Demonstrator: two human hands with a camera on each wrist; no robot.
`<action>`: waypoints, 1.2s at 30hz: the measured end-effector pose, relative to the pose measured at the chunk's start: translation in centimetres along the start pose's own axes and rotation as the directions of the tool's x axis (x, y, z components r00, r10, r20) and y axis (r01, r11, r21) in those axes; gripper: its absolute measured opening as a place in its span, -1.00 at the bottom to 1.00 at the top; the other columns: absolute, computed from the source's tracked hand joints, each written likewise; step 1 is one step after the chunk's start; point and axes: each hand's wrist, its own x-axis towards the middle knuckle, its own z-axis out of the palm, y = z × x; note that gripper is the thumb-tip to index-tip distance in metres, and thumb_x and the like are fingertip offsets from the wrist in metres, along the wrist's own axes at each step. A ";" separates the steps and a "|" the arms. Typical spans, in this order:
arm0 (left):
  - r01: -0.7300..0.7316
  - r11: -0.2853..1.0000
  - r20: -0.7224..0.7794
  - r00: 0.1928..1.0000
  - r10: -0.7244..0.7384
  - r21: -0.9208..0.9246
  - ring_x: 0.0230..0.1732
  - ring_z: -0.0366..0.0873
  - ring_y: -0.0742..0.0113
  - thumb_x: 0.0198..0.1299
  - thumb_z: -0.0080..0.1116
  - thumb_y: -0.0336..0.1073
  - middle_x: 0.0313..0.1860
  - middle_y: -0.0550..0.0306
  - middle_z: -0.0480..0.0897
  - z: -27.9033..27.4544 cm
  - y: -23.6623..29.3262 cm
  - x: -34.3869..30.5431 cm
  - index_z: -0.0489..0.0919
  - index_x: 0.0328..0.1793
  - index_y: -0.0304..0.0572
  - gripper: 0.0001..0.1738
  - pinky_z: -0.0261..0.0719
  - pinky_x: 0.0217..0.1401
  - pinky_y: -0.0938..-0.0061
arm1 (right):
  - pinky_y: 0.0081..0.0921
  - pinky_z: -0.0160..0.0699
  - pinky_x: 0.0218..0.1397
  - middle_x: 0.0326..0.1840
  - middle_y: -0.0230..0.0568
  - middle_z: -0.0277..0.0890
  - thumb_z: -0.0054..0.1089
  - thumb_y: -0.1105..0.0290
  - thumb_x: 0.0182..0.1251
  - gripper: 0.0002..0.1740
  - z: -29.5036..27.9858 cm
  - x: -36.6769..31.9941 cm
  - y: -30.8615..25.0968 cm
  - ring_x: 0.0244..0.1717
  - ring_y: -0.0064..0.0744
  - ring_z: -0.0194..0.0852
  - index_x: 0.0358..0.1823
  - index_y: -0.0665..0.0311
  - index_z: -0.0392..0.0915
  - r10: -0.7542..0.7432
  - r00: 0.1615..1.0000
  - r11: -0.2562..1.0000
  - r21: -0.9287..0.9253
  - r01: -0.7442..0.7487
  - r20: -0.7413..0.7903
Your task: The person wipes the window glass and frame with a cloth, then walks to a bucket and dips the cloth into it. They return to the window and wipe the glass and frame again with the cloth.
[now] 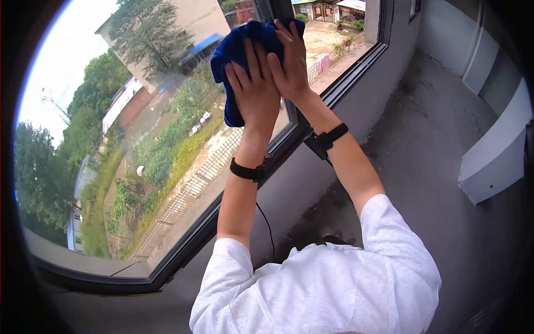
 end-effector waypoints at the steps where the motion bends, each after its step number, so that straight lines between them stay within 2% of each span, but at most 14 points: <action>1: -0.054 0.990 0.062 0.996 0.062 -0.131 0.30 0.43 -0.56 0.28 0.12 -0.24 0.69 -0.35 0.19 1.3 2.0 -0.9 0.31 0.62 -0.35 -0.23 0.07 0.63 -0.29 | 0.08 -0.06 0.71 0.66 0.17 0.18 0.14 0.13 0.54 -0.34 -1.3 -1.9 2.3 0.70 0.39 -0.04 0.51 0.34 0.27 0.048 0.998 0.998 -0.031 -0.048 0.031; 4: -0.028 0.947 0.143 0.987 0.078 -0.320 0.34 0.43 -0.48 0.29 0.12 -0.25 0.70 -0.29 0.20 3.0 5.6 -4.9 0.32 0.63 -0.30 -0.24 0.08 0.64 -0.20 | 0.09 -0.05 0.71 0.68 0.31 0.08 0.16 0.16 0.53 -0.27 -2.3 -7.5 4.7 0.69 0.41 -0.06 0.57 0.36 0.16 0.268 0.963 0.963 0.034 -0.269 0.020; 7: 0.009 0.923 0.219 0.972 0.082 -0.385 0.36 0.43 -0.39 0.28 0.13 -0.26 0.73 -0.15 0.21 1.6 3.7 -7.6 0.31 0.65 -0.25 -0.22 0.07 0.67 -0.11 | 0.18 -0.17 0.73 0.64 0.43 0.04 0.20 0.17 0.50 -0.21 -1.1 -9.5 2.1 0.68 0.43 -0.09 0.56 0.45 0.07 0.452 0.886 0.869 0.173 -0.464 0.104; 9: 0.061 0.947 0.274 0.961 0.029 -0.315 0.37 0.43 -0.32 0.26 0.15 -0.27 0.74 -0.03 0.21 -0.8 0.8 -8.8 0.33 0.65 -0.23 -0.21 0.06 0.67 -0.06 | 0.29 -0.37 0.74 0.59 0.46 0.06 0.24 0.12 0.47 -0.15 0.7 -8.5 -1.1 0.67 0.45 -0.11 0.52 0.54 0.07 0.302 0.953 0.937 -0.179 -0.301 -0.025; 10: 0.043 0.963 0.241 0.970 0.023 -0.267 0.36 0.43 -0.32 0.27 0.14 -0.24 0.74 -0.01 0.22 -2.0 -1.2 -9.5 0.34 0.65 -0.23 -0.22 0.05 0.67 -0.07 | 0.36 -0.52 0.73 0.56 0.46 0.09 0.25 0.05 0.43 -0.11 2.0 -7.9 -3.0 0.69 0.45 -0.18 0.47 0.61 0.09 0.242 0.969 0.954 -0.173 -0.246 -0.046; 15: 0.128 0.978 0.148 0.977 -0.153 0.167 0.38 0.41 -0.32 0.33 0.14 -0.08 0.72 -0.09 0.25 -10.6 -14.5 -14.2 0.36 0.64 -0.22 -0.22 0.03 0.65 -0.14 | 0.33 -0.49 0.73 0.60 0.39 0.18 0.11 -0.06 0.49 -0.18 9.9 -4.2 -19.5 0.73 0.39 -0.20 0.46 0.54 0.25 0.042 0.996 0.997 0.063 -0.037 -0.084; 17: 0.259 0.953 -0.067 0.966 -0.251 0.158 0.16 0.50 -0.36 0.34 0.12 -0.10 0.65 -0.06 0.38 -15.8 -20.5 -16.2 0.48 0.57 -0.11 -0.33 0.08 0.61 -0.15 | 0.41 -0.51 0.69 0.61 0.28 0.22 0.17 -0.08 0.45 -0.16 13.7 -4.1 -27.9 0.73 0.40 -0.18 0.49 0.45 0.28 0.045 0.997 0.980 0.198 -0.030 -0.069; 18: 0.270 0.944 -0.103 0.962 -0.254 0.191 0.24 0.47 -0.52 0.42 0.04 -0.03 0.63 -0.24 0.37 -18.0 -23.9 -17.9 0.49 0.55 -0.15 -0.35 0.05 0.62 -0.24 | 0.43 -0.50 0.67 0.64 0.22 0.22 0.19 -0.09 0.44 -0.17 15.4 -4.2 -32.3 0.73 0.40 -0.17 0.50 0.40 0.30 0.015 0.998 0.978 0.208 -0.002 -0.062; 21: 0.405 0.866 -0.208 0.911 -0.356 0.293 0.37 0.38 -0.62 0.44 0.02 0.03 0.60 -0.45 0.33 -25.0 -33.2 -23.1 0.45 0.57 -0.20 -0.31 0.02 0.63 -0.31 | 0.49 -0.44 0.60 0.67 0.04 0.24 0.20 -0.13 0.44 -0.21 20.1 -6.2 -45.9 0.73 0.34 -0.12 0.50 0.26 0.37 -0.020 0.999 0.914 0.404 0.038 -0.048; 23: 0.380 0.801 -0.174 0.925 -0.339 0.462 0.44 0.31 -0.68 0.45 0.03 0.04 0.58 -0.55 0.30 -31.4 -37.4 -26.7 0.40 0.59 -0.23 -0.29 0.01 0.63 -0.35 | 0.46 -0.37 0.60 0.65 -0.01 0.29 0.19 -0.17 0.45 -0.24 22.0 -8.5 -53.2 0.72 0.32 -0.05 0.45 0.26 0.44 -0.193 0.973 0.842 0.531 0.099 0.124; 25: 0.365 0.668 0.025 0.867 -0.498 0.648 0.50 0.24 -0.64 0.47 0.05 -0.02 0.63 -0.50 0.23 -36.6 -40.4 -30.8 0.31 0.65 -0.23 -0.27 -0.04 0.64 -0.38 | 0.35 -0.25 0.64 0.64 -0.06 0.32 0.19 -0.19 0.46 -0.24 23.1 -10.3 -58.9 0.68 0.19 0.09 0.42 0.27 0.49 -0.287 0.932 0.761 0.644 0.082 0.220; 27: 0.372 0.651 0.058 0.840 -0.539 0.662 0.54 0.19 -0.62 0.47 0.05 -0.01 0.65 -0.48 0.20 -39.6 -43.3 -35.5 0.28 0.67 -0.23 -0.26 -0.08 0.65 -0.40 | 0.24 -0.10 0.66 0.63 -0.08 0.33 0.20 -0.15 0.46 -0.27 24.1 -12.9 -63.2 0.66 0.09 0.15 0.43 0.25 0.49 -0.356 0.894 0.697 0.715 0.059 0.273; 31: 0.436 0.692 0.114 0.795 -0.596 0.576 0.65 -0.02 -0.59 0.47 0.06 0.06 0.71 -0.50 0.03 -40.0 -42.8 -37.3 0.13 0.73 -0.26 -0.14 -0.18 0.66 -0.42 | 0.13 0.10 0.64 0.60 -0.12 0.37 0.27 -0.10 0.43 -0.32 24.0 -14.8 -63.4 0.62 0.03 0.23 0.39 0.20 0.55 -0.377 0.874 0.646 0.763 0.012 0.306; 36: 0.439 0.853 0.042 0.883 -0.468 0.281 0.64 -0.19 -0.79 0.44 0.12 0.11 0.67 -0.76 -0.15 -30.3 -36.2 -30.9 0.02 0.73 -0.37 -0.02 -0.19 0.56 -0.58 | -0.07 0.32 0.58 0.56 -0.13 0.45 0.36 -0.06 0.35 -0.40 21.4 -10.3 -50.9 0.59 0.07 0.31 0.32 0.08 0.63 -0.296 0.945 0.782 0.604 0.156 0.139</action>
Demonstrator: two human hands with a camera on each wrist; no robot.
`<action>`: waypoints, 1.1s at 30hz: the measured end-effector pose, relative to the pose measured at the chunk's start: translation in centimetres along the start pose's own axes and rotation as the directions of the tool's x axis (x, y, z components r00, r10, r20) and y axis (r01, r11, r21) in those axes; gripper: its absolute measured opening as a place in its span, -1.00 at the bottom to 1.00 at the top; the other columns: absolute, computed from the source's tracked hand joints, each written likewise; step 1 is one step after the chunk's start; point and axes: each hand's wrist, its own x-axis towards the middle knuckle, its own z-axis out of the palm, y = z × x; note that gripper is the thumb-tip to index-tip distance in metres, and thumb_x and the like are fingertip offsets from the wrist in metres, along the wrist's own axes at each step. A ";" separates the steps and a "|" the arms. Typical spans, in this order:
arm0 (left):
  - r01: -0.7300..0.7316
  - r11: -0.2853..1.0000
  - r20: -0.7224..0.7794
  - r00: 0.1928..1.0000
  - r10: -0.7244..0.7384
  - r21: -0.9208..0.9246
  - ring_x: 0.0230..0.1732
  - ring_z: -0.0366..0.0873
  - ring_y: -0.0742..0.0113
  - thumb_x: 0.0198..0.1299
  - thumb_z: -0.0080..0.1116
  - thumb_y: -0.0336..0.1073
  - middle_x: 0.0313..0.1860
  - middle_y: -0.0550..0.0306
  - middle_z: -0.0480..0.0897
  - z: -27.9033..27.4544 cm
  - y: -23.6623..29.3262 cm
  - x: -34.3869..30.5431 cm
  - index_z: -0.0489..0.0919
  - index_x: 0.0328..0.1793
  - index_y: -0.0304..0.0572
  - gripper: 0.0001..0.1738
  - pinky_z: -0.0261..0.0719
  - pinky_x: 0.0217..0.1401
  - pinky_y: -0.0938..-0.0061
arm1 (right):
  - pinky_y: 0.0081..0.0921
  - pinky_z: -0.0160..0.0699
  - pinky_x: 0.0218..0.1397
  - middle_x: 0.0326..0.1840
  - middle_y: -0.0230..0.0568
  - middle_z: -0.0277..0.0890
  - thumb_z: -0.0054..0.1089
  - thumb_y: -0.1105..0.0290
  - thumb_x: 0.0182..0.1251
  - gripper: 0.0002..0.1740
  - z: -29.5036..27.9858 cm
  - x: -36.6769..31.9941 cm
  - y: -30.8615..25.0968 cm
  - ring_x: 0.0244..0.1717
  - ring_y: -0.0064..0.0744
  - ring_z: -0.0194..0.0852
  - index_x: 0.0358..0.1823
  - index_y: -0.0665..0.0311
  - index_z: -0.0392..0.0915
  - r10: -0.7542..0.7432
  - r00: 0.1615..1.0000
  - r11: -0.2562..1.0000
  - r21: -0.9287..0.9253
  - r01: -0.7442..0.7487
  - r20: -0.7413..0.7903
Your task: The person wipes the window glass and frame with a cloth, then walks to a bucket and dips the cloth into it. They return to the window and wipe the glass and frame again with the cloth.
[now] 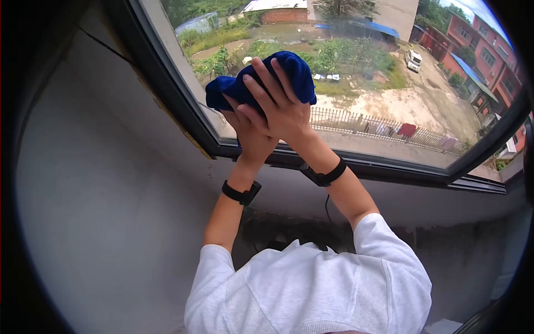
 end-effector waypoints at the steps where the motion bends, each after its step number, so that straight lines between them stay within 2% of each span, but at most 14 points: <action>1: -0.054 0.994 -0.099 0.994 0.045 -0.091 0.63 -0.25 -0.86 0.44 0.13 0.12 0.65 -0.84 -0.21 1.7 3.9 1.0 -0.01 0.72 -0.42 0.00 -0.19 0.51 -0.65 | -0.10 0.33 0.57 0.56 -0.13 0.45 0.35 -0.06 0.36 -0.40 -3.1 -0.4 2.4 0.59 0.11 0.30 0.32 0.07 0.63 0.022 0.999 0.999 -0.044 -0.023 -0.027; 5: -0.147 0.973 -0.129 0.984 0.125 -0.177 0.52 0.00 -0.96 0.43 0.08 0.07 0.59 -0.92 0.00 8.2 21.2 3.3 0.32 0.57 -0.44 -0.20 -0.11 0.45 -0.68 | 0.02 0.04 0.67 0.57 -0.06 0.44 0.12 -0.04 0.53 -0.47 -19.4 -2.9 13.1 0.65 0.27 0.16 0.35 0.09 0.58 0.011 0.994 0.956 -0.292 -0.042 -0.108; 6: -0.154 0.979 -0.107 0.984 0.141 -0.136 0.36 0.32 -0.78 0.37 0.10 0.00 0.61 -0.78 0.11 9.2 25.9 3.6 0.41 0.55 -0.34 -0.26 0.05 0.48 -0.52 | 0.12 0.19 0.54 0.62 -0.08 0.35 0.20 -0.01 0.46 -0.45 -23.7 -4.3 15.6 0.62 0.33 0.15 0.37 0.06 0.55 0.035 0.993 0.920 -0.385 -0.076 -0.111; 10: -0.346 0.868 0.094 0.911 0.402 -0.356 0.24 0.40 -0.41 0.22 0.23 -0.17 0.70 -0.53 0.08 13.0 41.8 3.1 0.35 0.63 -0.26 -0.17 0.12 0.54 -0.24 | 0.26 -0.11 0.67 0.74 0.11 0.06 0.08 0.14 0.53 -0.40 -38.7 -12.9 23.6 0.72 0.50 -0.22 0.45 0.35 0.37 0.262 0.947 0.775 -0.546 -0.320 -0.184; 12: -0.400 0.784 0.088 0.864 0.495 -0.475 0.21 0.41 -0.36 0.20 0.23 -0.21 0.70 -0.51 0.10 15.1 46.4 1.7 0.36 0.63 -0.25 -0.17 0.15 0.52 -0.20 | 0.30 -0.29 0.72 0.77 0.30 -0.15 0.01 0.19 0.56 -0.36 -43.3 -16.8 25.0 0.74 0.58 -0.40 0.49 0.47 0.25 0.506 0.835 0.582 -0.629 -0.516 -0.217; 15: -0.375 0.721 0.104 0.846 0.524 -0.583 0.08 0.41 -0.20 0.19 0.27 -0.25 0.69 -0.41 0.18 16.9 49.4 -1.1 0.37 0.63 -0.22 -0.18 0.25 0.43 -0.03 | 0.33 -0.36 0.72 0.76 0.44 -0.26 0.01 0.18 0.55 -0.31 -45.3 -21.0 26.1 0.73 0.65 -0.47 0.54 0.48 0.19 0.399 0.888 0.668 -0.591 -0.452 -0.229; 19: -0.272 0.759 0.180 0.873 0.453 -0.592 0.02 0.43 -0.11 0.24 0.28 -0.21 0.61 -0.33 0.35 15.4 44.5 -2.2 0.46 0.58 -0.17 -0.26 0.30 0.33 0.12 | 0.48 -0.38 0.64 0.77 0.44 -0.32 0.01 0.08 0.56 -0.27 -41.6 -19.6 24.9 0.71 0.71 -0.49 0.58 0.39 0.17 0.449 0.850 0.624 -0.583 -0.520 -0.277; 21: -0.310 0.846 0.131 0.907 0.400 -0.433 0.04 0.45 -0.13 0.27 0.28 -0.18 0.60 -0.36 0.36 15.0 40.1 -2.9 0.53 0.54 -0.09 -0.33 0.29 0.33 0.10 | 0.57 -0.40 0.58 0.77 0.37 -0.23 0.02 0.01 0.55 -0.27 -37.3 -17.2 24.0 0.71 0.71 -0.43 0.59 0.28 0.21 0.409 0.868 0.710 -0.499 -0.497 -0.283; 23: -0.338 0.898 0.029 0.933 0.360 -0.282 0.39 0.38 -0.39 0.29 0.28 -0.14 0.58 -0.48 0.34 13.7 34.2 -2.7 0.55 0.52 -0.09 -0.35 0.21 0.42 -0.17 | 0.60 -0.44 0.55 0.75 0.32 -0.09 0.04 -0.07 0.53 -0.27 -32.0 -14.2 20.9 0.71 0.70 -0.35 0.57 0.19 0.29 0.288 0.918 0.767 -0.509 -0.391 -0.271; 24: -0.292 0.930 0.004 0.954 0.300 -0.223 0.38 0.39 -0.37 0.31 0.25 -0.12 0.56 -0.46 0.37 12.6 31.0 -2.5 0.57 0.50 -0.06 -0.38 0.21 0.44 -0.16 | 0.63 -0.46 0.53 0.71 0.34 0.03 0.05 -0.12 0.52 -0.29 -28.5 -12.6 19.1 0.69 0.72 -0.28 0.54 0.12 0.36 0.273 0.917 0.786 -0.481 -0.388 -0.293; 27: -0.156 0.986 0.001 0.988 0.156 -0.059 0.46 0.30 -0.59 0.37 0.19 -0.06 0.53 -0.63 0.33 9.8 19.7 -4.2 0.51 0.50 -0.24 -0.35 0.07 0.49 -0.37 | 0.51 -0.34 0.58 0.68 0.01 0.27 0.08 -0.21 0.50 -0.35 -18.3 -8.9 12.3 0.69 0.37 -0.02 0.48 -0.08 0.49 0.224 0.958 0.819 -0.498 -0.286 -0.181; 28: -0.153 0.988 -0.032 0.988 0.152 -0.031 0.50 0.23 -0.61 0.41 0.16 -0.02 0.58 -0.68 0.21 8.0 16.2 -4.0 0.31 0.60 -0.38 -0.22 0.07 0.49 -0.39 | 0.48 -0.37 0.61 0.65 -0.06 0.32 0.06 -0.23 0.51 -0.37 -14.8 -8.3 10.3 0.68 0.31 0.02 0.45 -0.11 0.52 0.159 0.982 0.867 -0.462 -0.187 -0.099; 31: 0.080 0.994 0.117 0.991 -0.071 -0.079 0.54 0.14 -0.59 0.46 0.21 -0.10 0.62 -0.54 0.08 1.5 7.4 -4.0 0.00 0.72 -0.34 -0.09 0.16 0.48 -0.26 | 0.36 -0.29 0.65 0.63 -0.35 0.39 0.02 -0.28 0.50 -0.35 -4.0 -6.5 2.6 0.63 -0.11 0.22 0.45 -0.14 0.55 0.040 0.997 0.962 -0.271 -0.023 0.058; 33: 0.237 0.971 0.149 0.960 -0.237 0.015 0.54 0.12 -0.57 0.43 0.21 0.00 0.59 -0.50 0.19 -0.2 0.7 -6.9 0.03 0.69 -0.35 -0.06 0.09 0.50 -0.36 | 0.21 -0.24 0.67 0.65 -0.32 0.34 0.01 -0.23 0.53 -0.33 1.6 -5.6 -2.0 0.59 -0.23 0.27 0.50 -0.06 0.49 0.010 0.989 0.991 -0.136 0.010 0.151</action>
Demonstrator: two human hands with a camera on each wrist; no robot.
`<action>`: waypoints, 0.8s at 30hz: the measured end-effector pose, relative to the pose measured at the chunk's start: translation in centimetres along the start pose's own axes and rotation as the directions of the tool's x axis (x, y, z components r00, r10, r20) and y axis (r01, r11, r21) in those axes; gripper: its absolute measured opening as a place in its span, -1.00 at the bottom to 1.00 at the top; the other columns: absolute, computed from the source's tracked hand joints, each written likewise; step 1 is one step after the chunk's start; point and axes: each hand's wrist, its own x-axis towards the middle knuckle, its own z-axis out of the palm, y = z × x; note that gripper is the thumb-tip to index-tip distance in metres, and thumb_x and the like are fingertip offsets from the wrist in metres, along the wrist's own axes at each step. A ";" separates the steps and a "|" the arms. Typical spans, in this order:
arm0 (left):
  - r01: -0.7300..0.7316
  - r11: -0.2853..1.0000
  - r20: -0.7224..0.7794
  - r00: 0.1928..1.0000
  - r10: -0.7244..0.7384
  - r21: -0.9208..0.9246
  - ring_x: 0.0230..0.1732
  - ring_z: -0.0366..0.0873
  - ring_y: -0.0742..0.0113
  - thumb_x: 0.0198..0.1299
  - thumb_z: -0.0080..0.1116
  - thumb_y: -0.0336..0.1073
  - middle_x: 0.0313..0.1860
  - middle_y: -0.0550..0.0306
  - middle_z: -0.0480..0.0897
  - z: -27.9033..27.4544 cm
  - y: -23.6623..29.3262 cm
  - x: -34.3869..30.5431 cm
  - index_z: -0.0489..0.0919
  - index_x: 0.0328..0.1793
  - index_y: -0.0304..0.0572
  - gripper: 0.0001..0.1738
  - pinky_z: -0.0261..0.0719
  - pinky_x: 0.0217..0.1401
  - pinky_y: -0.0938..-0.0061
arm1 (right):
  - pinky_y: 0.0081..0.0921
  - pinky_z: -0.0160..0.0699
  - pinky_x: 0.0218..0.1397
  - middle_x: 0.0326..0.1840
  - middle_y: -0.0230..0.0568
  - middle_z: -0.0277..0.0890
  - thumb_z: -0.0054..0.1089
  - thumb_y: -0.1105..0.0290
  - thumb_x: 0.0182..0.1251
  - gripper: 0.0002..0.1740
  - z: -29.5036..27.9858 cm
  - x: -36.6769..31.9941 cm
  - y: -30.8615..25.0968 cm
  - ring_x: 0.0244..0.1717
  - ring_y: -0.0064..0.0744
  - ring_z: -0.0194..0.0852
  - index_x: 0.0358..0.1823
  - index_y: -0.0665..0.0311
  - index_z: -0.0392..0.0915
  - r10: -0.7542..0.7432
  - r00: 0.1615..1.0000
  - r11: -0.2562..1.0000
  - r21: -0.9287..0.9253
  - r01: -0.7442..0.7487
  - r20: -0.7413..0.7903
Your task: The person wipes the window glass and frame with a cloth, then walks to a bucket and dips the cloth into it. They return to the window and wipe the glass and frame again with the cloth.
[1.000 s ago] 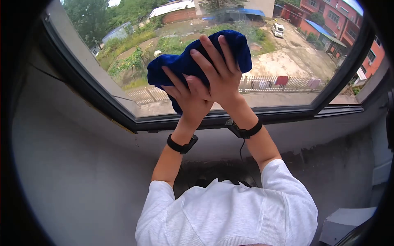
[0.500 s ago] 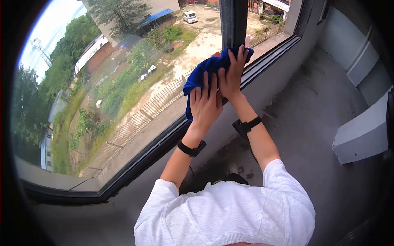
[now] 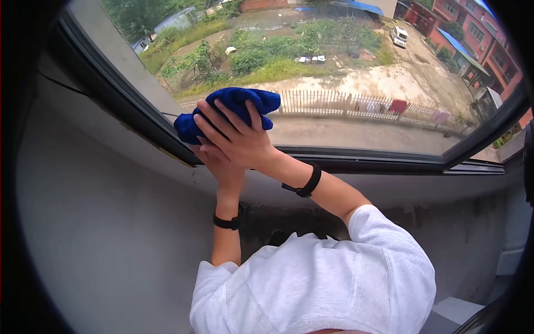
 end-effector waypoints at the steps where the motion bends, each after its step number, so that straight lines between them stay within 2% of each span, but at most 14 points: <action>1: 0.108 0.993 -0.034 0.993 -0.109 -0.044 0.53 0.15 -0.53 0.43 0.22 0.00 0.58 -0.45 0.23 -0.9 -2.8 -0.5 0.06 0.68 -0.35 -0.08 0.09 0.52 -0.37 | 0.21 -0.24 0.67 0.65 -0.32 0.34 0.01 -0.23 0.53 -0.33 2.5 0.3 -2.6 0.59 -0.23 0.27 0.50 -0.06 0.49 -0.018 1.000 0.999 0.034 0.018 -0.003; 4: 0.244 0.946 -0.162 0.946 -0.280 -0.212 0.57 0.20 -0.33 0.44 0.24 -0.03 0.56 -0.38 0.27 -1.2 -10.0 -2.9 0.12 0.65 -0.36 -0.14 0.08 0.60 -0.29 | 0.04 -0.24 0.69 0.71 -0.32 0.25 -0.03 -0.19 0.57 -0.31 8.4 -1.3 -7.7 0.57 -0.29 0.29 0.56 0.01 0.40 -0.075 0.984 0.945 0.326 0.019 0.161; 7: 0.129 0.958 -0.028 0.992 -0.126 0.256 0.64 0.15 -0.23 0.49 0.19 -0.09 0.62 -0.27 0.24 -1.5 -11.1 -4.9 0.06 0.69 -0.32 -0.16 0.09 0.65 -0.16 | -0.06 -0.28 0.69 0.75 -0.35 0.15 -0.11 -0.19 0.62 -0.32 9.6 -4.7 -8.0 0.57 -0.40 0.24 0.57 0.01 0.37 -0.140 0.957 0.928 0.370 0.037 0.254; 9: -0.044 0.877 0.115 0.993 -0.012 0.479 0.68 0.12 -0.16 0.52 0.16 -0.14 0.66 -0.20 0.22 0.0 -10.2 -5.6 0.01 0.72 -0.29 -0.17 0.09 0.69 -0.06 | -0.06 -0.29 0.69 0.74 -0.37 0.17 -0.11 -0.21 0.61 -0.32 7.6 -6.2 -6.0 0.59 -0.41 0.21 0.58 -0.02 0.37 -0.116 0.965 0.949 0.312 0.038 0.236; 12: -0.152 0.910 0.218 0.974 0.070 0.387 0.56 0.31 -0.32 0.49 0.16 -0.01 0.50 -0.33 0.40 5.4 -2.7 -9.1 0.15 0.66 -0.32 -0.19 0.03 0.66 -0.27 | -0.05 -0.39 0.72 0.71 -0.51 0.24 -0.10 -0.20 0.60 -0.37 1.1 -9.5 0.2 0.63 -0.44 0.12 0.57 -0.21 0.39 -0.043 0.976 0.996 0.081 0.026 0.215; 13: -0.203 0.927 0.245 0.961 0.127 0.317 0.56 0.31 -0.32 0.49 0.16 -0.01 0.50 -0.33 0.40 6.6 0.7 -9.4 0.15 0.66 -0.32 -0.19 0.03 0.66 -0.27 | -0.03 -0.45 0.74 0.69 -0.56 0.26 -0.09 -0.20 0.59 -0.40 -1.4 -10.7 2.7 0.63 -0.44 0.12 0.55 -0.28 0.42 -0.042 0.989 0.999 0.002 0.042 0.145; 14: 0.025 0.978 0.259 0.965 0.030 -0.206 0.54 0.32 -0.36 0.48 0.14 0.01 0.50 -0.31 0.42 7.6 4.4 -9.7 0.19 0.66 -0.30 -0.20 0.02 0.65 -0.32 | -0.02 -0.51 0.76 0.68 -0.62 0.28 -0.08 -0.20 0.58 -0.43 -4.3 -12.1 5.2 0.64 -0.45 0.11 0.52 -0.36 0.45 -0.056 0.995 0.995 -0.078 0.062 0.078; 15: 0.284 0.716 0.354 0.934 -0.055 -0.638 0.53 0.33 -0.40 0.47 0.13 0.04 0.50 -0.29 0.44 8.7 7.7 -9.8 0.22 0.65 -0.28 -0.21 0.01 0.63 -0.37 | 0.03 -0.62 0.79 0.67 -0.69 0.29 -0.07 -0.22 0.55 -0.46 -7.6 -13.6 8.0 0.68 -0.40 0.03 0.47 -0.45 0.50 -0.020 0.995 0.992 -0.126 0.033 0.101; 16: 0.285 0.689 0.383 0.924 -0.011 -0.667 0.53 0.33 -0.40 0.47 0.13 0.04 0.50 -0.29 0.44 10.3 10.3 -9.9 0.22 0.65 -0.28 -0.21 0.01 0.63 -0.37 | 0.05 -0.61 0.80 0.67 -0.70 0.29 -0.07 -0.24 0.55 -0.46 -11.6 -14.7 10.8 0.73 -0.29 -0.04 0.48 -0.47 0.49 0.004 0.983 0.991 -0.129 0.020 0.186; 18: -0.378 0.884 0.244 0.862 0.445 -0.274 0.51 0.36 -0.43 0.43 0.16 0.03 0.53 -0.28 0.43 13.1 14.9 -10.3 0.33 0.59 -0.26 -0.25 0.06 0.58 -0.38 | 0.11 -0.60 0.79 0.67 -0.49 0.32 0.03 -0.21 0.53 -0.42 -19.6 -16.6 15.4 0.76 -0.17 -0.03 0.49 -0.30 0.48 0.120 0.947 0.986 -0.144 -0.080 0.297; 20: -0.529 0.845 0.089 0.840 0.535 -0.078 0.43 0.32 -0.61 0.33 0.26 -0.06 0.50 -0.47 0.40 14.2 22.1 -9.0 0.57 0.42 -0.18 -0.40 0.13 0.49 -0.34 | 0.20 -0.58 0.77 0.65 -0.09 0.33 0.15 -0.20 0.50 -0.31 -27.6 -18.2 18.8 0.75 0.00 0.01 0.51 -0.02 0.42 0.367 0.912 0.923 0.049 -0.382 0.184; 21: -0.475 0.873 0.024 0.877 0.480 -0.110 0.42 0.30 -0.62 0.31 0.27 -0.08 0.50 -0.51 0.40 14.5 25.9 -8.2 0.61 0.40 -0.14 -0.43 0.13 0.47 -0.34 | 0.27 -0.58 0.75 0.60 0.26 0.32 0.19 -0.18 0.50 -0.20 -31.9 -17.3 20.3 0.75 0.16 -0.01 0.55 0.19 0.30 0.375 0.926 0.923 -0.083 -0.376 -0.036; 22: -0.416 0.899 -0.037 0.909 0.415 -0.138 0.40 0.29 -0.62 0.29 0.29 -0.10 0.49 -0.55 0.39 15.1 29.5 -7.8 0.64 0.38 -0.10 -0.45 0.14 0.45 -0.34 | 0.19 -0.43 0.76 0.66 0.30 0.20 0.15 -0.16 0.55 -0.17 -35.9 -18.1 22.7 0.76 0.17 -0.05 0.59 0.25 0.18 0.379 0.912 0.902 -0.158 -0.402 -0.157; 24: -0.482 0.852 -0.038 0.873 0.486 -0.203 0.50 0.17 -0.67 0.23 0.38 -0.18 0.58 -0.57 0.30 16.2 35.5 -7.2 0.62 0.35 -0.22 -0.43 -0.03 0.51 -0.48 | 0.03 -0.37 0.77 0.64 0.23 0.21 0.23 -0.14 0.51 -0.13 -40.4 -19.5 27.8 0.73 0.14 0.01 0.56 0.36 0.22 0.472 0.707 0.827 -0.012 -0.561 -0.526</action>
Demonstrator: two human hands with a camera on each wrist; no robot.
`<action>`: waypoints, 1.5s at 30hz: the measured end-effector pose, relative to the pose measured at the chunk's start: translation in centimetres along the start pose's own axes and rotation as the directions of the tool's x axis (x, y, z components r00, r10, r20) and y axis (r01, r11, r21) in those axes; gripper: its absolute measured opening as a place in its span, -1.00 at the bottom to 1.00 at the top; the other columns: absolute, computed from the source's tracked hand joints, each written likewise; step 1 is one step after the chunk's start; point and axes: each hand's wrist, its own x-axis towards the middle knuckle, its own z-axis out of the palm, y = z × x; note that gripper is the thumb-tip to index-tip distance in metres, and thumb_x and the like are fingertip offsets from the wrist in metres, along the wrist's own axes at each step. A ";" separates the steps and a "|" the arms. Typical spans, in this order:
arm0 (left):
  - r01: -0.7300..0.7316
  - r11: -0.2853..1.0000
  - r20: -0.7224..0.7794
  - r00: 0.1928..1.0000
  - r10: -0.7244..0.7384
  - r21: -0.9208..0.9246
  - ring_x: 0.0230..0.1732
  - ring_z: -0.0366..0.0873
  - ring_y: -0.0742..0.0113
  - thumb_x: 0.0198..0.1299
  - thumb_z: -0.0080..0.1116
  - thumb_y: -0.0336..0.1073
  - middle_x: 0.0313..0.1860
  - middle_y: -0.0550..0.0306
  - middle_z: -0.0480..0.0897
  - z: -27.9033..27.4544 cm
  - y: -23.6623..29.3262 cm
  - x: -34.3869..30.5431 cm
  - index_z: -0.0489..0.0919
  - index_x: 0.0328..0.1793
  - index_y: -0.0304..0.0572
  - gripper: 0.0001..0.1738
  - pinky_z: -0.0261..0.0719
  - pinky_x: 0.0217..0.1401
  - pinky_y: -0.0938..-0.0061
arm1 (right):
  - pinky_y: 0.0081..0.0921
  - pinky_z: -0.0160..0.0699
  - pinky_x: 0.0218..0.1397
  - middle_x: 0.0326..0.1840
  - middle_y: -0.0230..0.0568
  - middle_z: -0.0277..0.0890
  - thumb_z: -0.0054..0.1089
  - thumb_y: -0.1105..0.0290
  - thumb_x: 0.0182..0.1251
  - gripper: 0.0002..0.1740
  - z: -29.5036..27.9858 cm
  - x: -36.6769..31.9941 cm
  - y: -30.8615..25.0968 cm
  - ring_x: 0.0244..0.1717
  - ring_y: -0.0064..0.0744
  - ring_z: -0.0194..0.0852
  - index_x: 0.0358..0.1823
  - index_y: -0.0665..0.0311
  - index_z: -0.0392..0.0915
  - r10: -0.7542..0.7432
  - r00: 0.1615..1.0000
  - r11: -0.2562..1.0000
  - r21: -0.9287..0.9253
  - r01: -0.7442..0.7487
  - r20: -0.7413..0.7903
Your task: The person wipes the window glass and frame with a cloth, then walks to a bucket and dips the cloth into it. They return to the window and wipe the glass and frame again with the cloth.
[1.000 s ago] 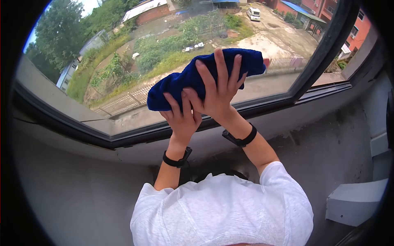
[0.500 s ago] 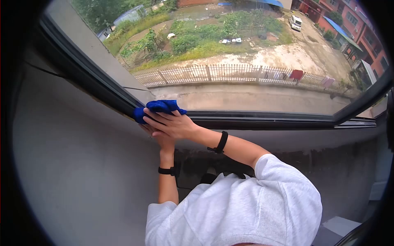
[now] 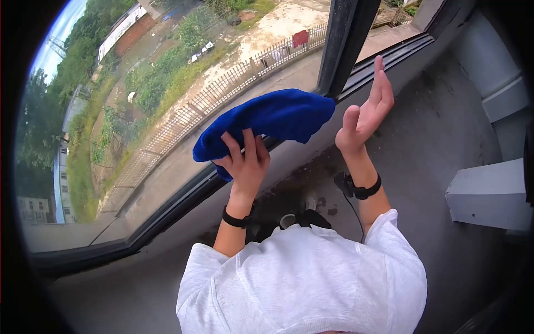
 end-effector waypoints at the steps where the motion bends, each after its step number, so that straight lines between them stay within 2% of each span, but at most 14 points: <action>1: -0.009 0.998 0.010 1.000 0.010 -0.062 0.50 0.18 -0.63 0.22 0.35 -0.22 0.58 -0.54 0.31 1.3 2.3 1.5 0.70 0.27 -0.14 -0.53 -0.02 0.52 -0.43 | -0.05 -0.30 0.76 0.62 0.17 0.20 0.25 -0.16 0.50 -0.09 -0.9 1.6 2.8 0.72 0.06 -0.01 0.55 0.40 0.20 0.090 0.996 0.996 0.029 -0.089 -0.022; 4: -0.130 0.977 0.140 0.978 0.154 -0.166 0.56 0.23 -0.34 0.11 0.32 -0.31 0.62 -0.19 0.38 3.0 6.6 5.1 0.70 0.34 0.01 -0.43 -0.06 0.64 -0.30 | -0.25 0.13 0.63 0.44 0.01 0.37 0.37 -0.18 0.42 -0.03 -0.5 5.1 8.4 0.54 -0.15 0.27 0.52 0.42 0.18 0.329 0.918 0.927 0.109 -0.359 0.223; 6: -0.133 0.982 0.133 0.979 0.152 -0.136 0.57 0.25 -0.29 0.09 0.29 -0.34 0.62 -0.13 0.40 3.4 7.5 5.4 0.71 0.32 0.02 -0.42 -0.08 0.66 -0.28 | -0.42 0.64 0.04 -0.06 -0.19 0.70 0.58 -0.12 0.24 -0.19 1.4 4.9 9.5 -0.07 -0.39 0.70 0.25 0.35 0.45 0.446 0.873 0.882 0.070 -0.466 0.196; 10: -0.112 0.977 0.100 0.986 0.131 -0.179 0.47 0.34 -0.02 0.07 0.22 -0.36 0.57 0.18 0.49 2.7 6.9 6.1 0.76 0.27 0.25 -0.43 -0.02 0.64 -0.09 | -0.34 0.69 -0.15 -0.28 -0.13 0.74 0.66 -0.07 0.14 -0.31 3.0 4.1 10.8 -0.27 -0.24 0.77 0.03 0.32 0.56 0.414 0.910 0.907 0.085 -0.413 0.017; 16: -0.213 0.965 -0.088 0.976 0.201 -0.151 0.54 0.31 -0.32 0.22 0.14 -0.56 0.41 -0.13 0.54 -1.3 2.6 7.4 0.56 0.16 0.08 -0.58 -0.41 0.70 -0.50 | -0.27 0.72 -0.09 -0.20 0.00 0.69 0.69 -0.06 0.08 -0.28 1.7 4.6 12.8 -0.26 0.05 0.75 0.00 0.39 0.59 0.294 0.956 0.953 -0.081 -0.292 0.017; 20: -0.038 0.995 -0.217 0.976 0.017 -0.091 0.46 0.37 -0.19 0.48 0.24 -0.07 0.50 -0.31 0.37 -5.3 -2.5 6.2 0.36 0.36 0.02 -0.53 0.24 0.64 -0.21 | -0.47 0.67 -0.14 -0.30 -0.15 0.70 0.63 0.11 0.22 -0.37 0.6 5.8 14.0 -0.30 -0.40 0.72 0.08 0.46 0.57 0.292 0.956 0.956 0.030 -0.292 0.003; 22: -0.032 0.999 -0.323 0.946 0.024 -0.019 0.47 0.37 -0.21 0.45 0.25 0.01 0.47 -0.27 0.38 -7.6 -3.8 7.7 0.34 0.38 0.00 -0.46 0.15 0.66 -0.30 | -0.63 0.32 -0.35 -0.05 -0.17 0.83 0.27 0.17 0.55 -0.66 -0.1 6.6 15.3 -0.43 -0.74 0.41 -0.07 0.38 0.59 0.233 0.972 0.972 -0.025 -0.234 -0.020; 27: 0.129 0.992 -0.546 0.830 -0.111 -0.006 0.42 0.45 -0.12 0.20 0.46 0.26 0.42 -0.21 0.37 -13.5 -8.7 7.7 0.15 0.58 -0.22 0.08 0.45 0.56 -0.06 | -0.67 0.44 -0.09 -0.05 -0.12 0.81 0.16 -0.07 0.61 -0.44 -2.7 9.0 19.3 -0.19 -0.60 0.61 0.05 0.42 0.52 0.193 0.975 0.967 -0.147 -0.208 -0.111; 32: 0.241 0.821 -0.442 0.897 0.015 0.518 0.39 0.50 -0.06 0.30 0.39 0.14 0.40 -0.16 0.41 -19.2 -11.1 5.6 0.28 0.54 -0.25 -0.11 0.55 0.42 0.00 | -0.40 0.75 -0.09 -0.19 0.01 0.80 -0.08 0.17 0.71 -0.53 -6.3 11.9 25.4 -0.17 -0.20 0.82 0.06 0.56 0.53 0.009 0.962 0.944 -0.315 -0.098 -0.273; 35: 0.388 0.921 -0.607 0.733 -0.307 0.003 0.28 0.55 0.05 0.50 0.14 0.11 0.32 -0.12 0.47 -19.6 -12.6 3.8 0.34 0.51 -0.19 -0.32 0.65 0.21 0.10 | -0.28 0.69 -0.25 -0.31 0.02 0.77 -0.04 0.19 0.68 -0.59 -9.7 14.0 30.1 -0.30 -0.08 0.79 -0.11 0.40 0.64 -0.061 0.940 0.784 -0.599 -0.163 -0.335; 39: 0.673 0.521 -0.163 0.522 -0.838 -0.526 -0.30 0.45 0.41 0.58 -0.04 0.05 -0.09 0.15 0.51 -19.7 -12.7 4.3 0.35 0.45 -0.22 -0.44 0.51 -0.31 0.51 | -0.02 0.66 -0.02 -0.08 0.14 0.77 -0.16 -0.15 0.67 -0.38 -14.6 18.2 35.0 -0.03 0.16 0.76 0.09 0.28 0.64 0.085 0.938 0.511 -0.793 -0.331 -0.336; 42: 0.713 0.373 0.023 0.478 -0.878 -0.594 -0.49 0.36 0.50 0.62 -0.14 0.07 -0.28 0.26 0.49 -17.5 -9.8 6.4 0.39 0.33 -0.16 -0.52 0.41 -0.48 0.60 | 0.01 0.53 0.27 0.21 0.12 0.68 -0.21 -0.30 0.60 -0.19 -16.9 21.7 35.8 0.25 0.14 0.64 0.45 0.30 0.35 0.435 0.620 0.183 -0.610 -0.771 -0.653; 44: 0.749 0.391 0.082 0.506 -0.858 -0.535 -0.58 0.22 0.50 0.66 -0.24 0.13 -0.45 0.34 0.44 -16.1 -6.9 7.5 0.46 0.11 -0.04 -0.56 0.29 -0.56 0.59 | -0.01 0.55 0.29 0.22 0.11 0.68 -0.16 -0.30 0.60 -0.16 -19.7 19.8 36.7 0.26 0.15 0.64 0.45 0.39 0.31 0.371 0.716 0.289 -0.659 -0.695 -0.592; 45: 0.593 0.013 0.320 0.452 -0.833 -0.805 -0.53 0.32 0.48 0.66 -0.22 0.09 -0.40 0.29 0.48 -14.6 -7.6 4.6 0.45 0.19 -0.07 -0.57 0.41 -0.47 0.57 | -0.06 0.59 0.28 0.22 0.14 0.67 -0.10 -0.24 0.61 -0.20 -20.5 18.1 36.7 0.24 0.13 0.66 0.43 0.41 0.32 0.329 0.776 0.400 -0.665 -0.630 -0.538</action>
